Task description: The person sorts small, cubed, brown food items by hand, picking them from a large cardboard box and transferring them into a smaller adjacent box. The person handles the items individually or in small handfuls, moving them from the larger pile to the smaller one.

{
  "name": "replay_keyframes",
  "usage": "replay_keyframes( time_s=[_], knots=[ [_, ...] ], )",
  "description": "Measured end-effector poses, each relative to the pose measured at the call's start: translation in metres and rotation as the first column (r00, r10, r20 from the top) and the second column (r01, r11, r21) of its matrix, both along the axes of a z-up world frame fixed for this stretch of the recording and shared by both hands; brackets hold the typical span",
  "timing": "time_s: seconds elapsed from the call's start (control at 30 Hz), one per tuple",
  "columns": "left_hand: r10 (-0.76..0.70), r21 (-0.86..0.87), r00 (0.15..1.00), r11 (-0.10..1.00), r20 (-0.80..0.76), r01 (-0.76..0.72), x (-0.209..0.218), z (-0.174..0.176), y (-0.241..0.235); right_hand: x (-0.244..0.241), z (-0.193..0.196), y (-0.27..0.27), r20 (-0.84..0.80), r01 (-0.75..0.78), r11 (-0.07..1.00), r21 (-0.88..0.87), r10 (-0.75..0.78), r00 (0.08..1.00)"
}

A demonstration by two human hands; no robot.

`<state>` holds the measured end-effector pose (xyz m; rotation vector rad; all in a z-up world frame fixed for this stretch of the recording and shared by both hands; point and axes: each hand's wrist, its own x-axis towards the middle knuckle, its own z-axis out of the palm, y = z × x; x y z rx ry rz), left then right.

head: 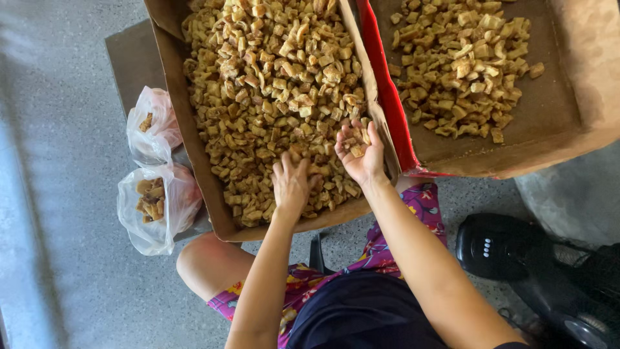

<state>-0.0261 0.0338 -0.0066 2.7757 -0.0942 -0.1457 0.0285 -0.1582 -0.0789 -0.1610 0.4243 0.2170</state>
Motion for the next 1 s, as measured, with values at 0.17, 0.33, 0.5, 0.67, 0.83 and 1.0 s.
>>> replay_keyframes(
  time_s=[0.17,0.33,0.5,0.67,0.83,1.0],
  knots=[
    [0.122,-0.134,0.975,0.98,-0.186,-0.148,-0.013,-0.026,0.027,-0.001,0.011,0.006,-0.002,0.036,0.999,-0.038,-0.036,0.999],
    [0.09,-0.522,0.954,0.821,-0.286,-0.234,0.006,0.026,0.034,-0.003,0.03,0.007,0.003,-0.026,0.999,0.017,0.026,1.0],
    [0.044,-0.523,0.831,0.758,-0.554,-0.389,0.029,0.076,-0.002,-0.005,0.037,0.012,0.042,-0.169,0.986,-0.009,0.17,0.985],
    [-0.085,-0.52,0.968,0.852,-0.235,-0.052,0.044,0.072,-0.023,-0.005,0.026,0.01,0.089,-0.257,0.964,-0.068,0.262,0.961],
    [-0.247,-0.595,0.962,0.793,-0.115,0.132,0.044,0.068,-0.03,-0.005,0.008,0.01,0.129,-0.241,0.965,0.107,0.227,0.965],
    [-0.181,-0.588,0.974,0.806,-0.139,0.066,0.047,0.067,-0.036,-0.008,0.036,0.012,0.116,-0.275,0.956,-0.106,0.287,0.951]
  ],
)
